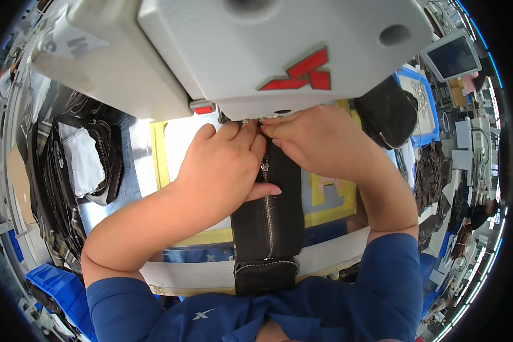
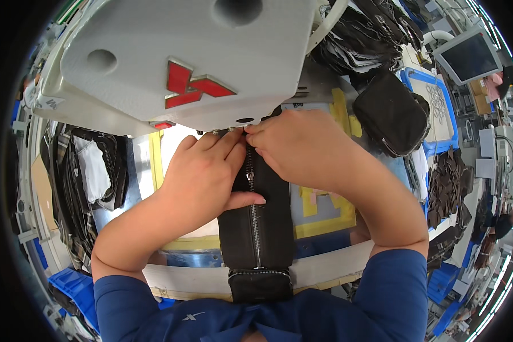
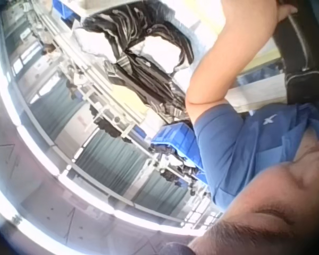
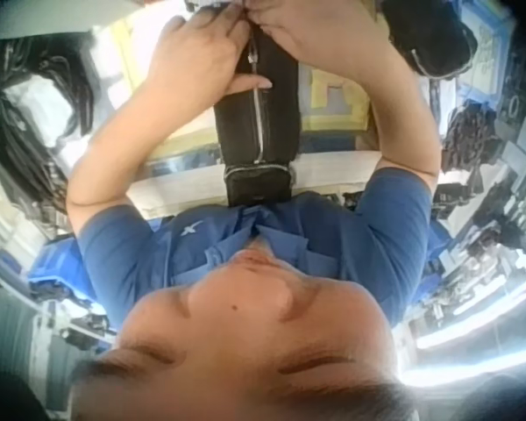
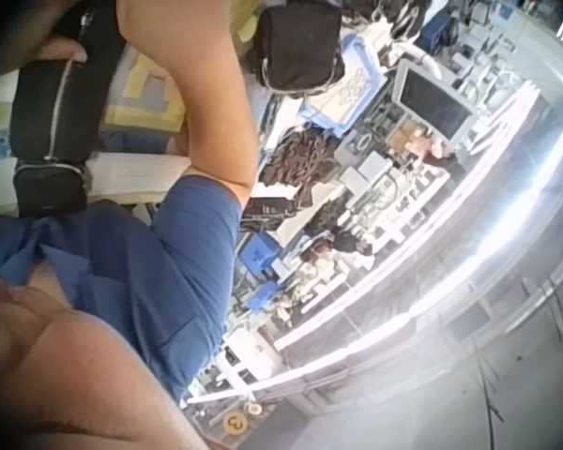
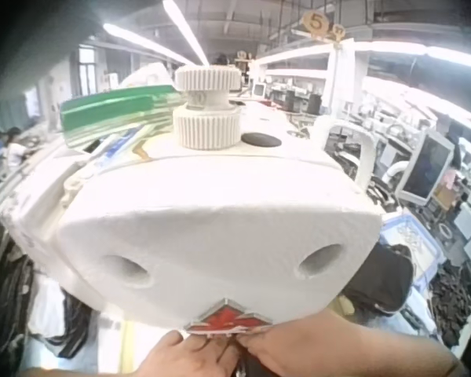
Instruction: The person operates an industrial sewing machine to stitch zippers onto small fabric bags. They repeatedly align the zipper with the bag opening, feed the material through the machine, and sew along the edge. The person handles multiple bags, flipping them to check the stitching and preparing the next unit.
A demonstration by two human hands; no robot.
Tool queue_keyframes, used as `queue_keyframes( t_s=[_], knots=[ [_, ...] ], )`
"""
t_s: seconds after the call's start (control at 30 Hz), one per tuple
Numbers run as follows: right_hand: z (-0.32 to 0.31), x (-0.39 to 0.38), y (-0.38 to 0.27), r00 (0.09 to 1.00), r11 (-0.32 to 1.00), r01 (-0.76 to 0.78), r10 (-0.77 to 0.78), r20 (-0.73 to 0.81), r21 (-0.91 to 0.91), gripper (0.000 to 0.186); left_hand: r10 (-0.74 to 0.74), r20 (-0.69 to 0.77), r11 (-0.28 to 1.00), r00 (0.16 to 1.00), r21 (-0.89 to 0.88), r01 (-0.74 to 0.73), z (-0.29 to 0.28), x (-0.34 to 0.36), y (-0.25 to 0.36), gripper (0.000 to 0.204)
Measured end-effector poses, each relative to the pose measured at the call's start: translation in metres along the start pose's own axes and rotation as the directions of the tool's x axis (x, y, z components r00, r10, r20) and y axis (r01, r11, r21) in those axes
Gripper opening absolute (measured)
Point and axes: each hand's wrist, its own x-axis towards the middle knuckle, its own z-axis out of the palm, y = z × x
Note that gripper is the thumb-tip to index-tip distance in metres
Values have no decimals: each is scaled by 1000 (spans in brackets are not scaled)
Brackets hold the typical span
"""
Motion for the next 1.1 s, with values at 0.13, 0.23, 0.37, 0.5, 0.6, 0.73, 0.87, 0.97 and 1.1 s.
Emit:
queue_keyframes(
  t_s=[0.13,0.23,0.37,0.5,0.6,0.73,0.87,0.97,1.1],
  knots=[
    [11,-1,0,997,1000,22,-21,-69,8,24,-28,57,1000,998,-1,29,-4,0,1,86],
    [8,0,-3,999,1000,7,-7,-32,5,25,-36,40,999,999,-20,37,-3,0,1,87],
    [5,-6,1,1000,1000,8,-8,-29,-6,26,16,-52,999,998,-41,-19,3,0,-2,87],
    [5,-8,0,999,1000,-2,2,-38,-3,27,21,-23,999,1000,-48,-22,2,1,0,89],
    [7,-5,-3,999,1000,-4,5,-35,25,28,-10,14,999,1000,-43,10,0,0,1,89],
    [12,-8,-2,997,1000,11,-10,-74,13,29,1,0,1000,1000,-25,-1,1,-2,0,90],
    [14,-13,-3,997,1000,16,-14,-78,23,29,-4,12,1000,1000,-16,4,-2,-2,2,91],
    [12,-13,-2,996,999,34,-31,-82,28,30,6,4,1000,1000,-11,-6,-3,-2,3,93],
    [14,-12,-1,999,999,20,-21,-32,-27,31,30,27,999,999,-34,-29,-3,-1,1,98]
  ],
)
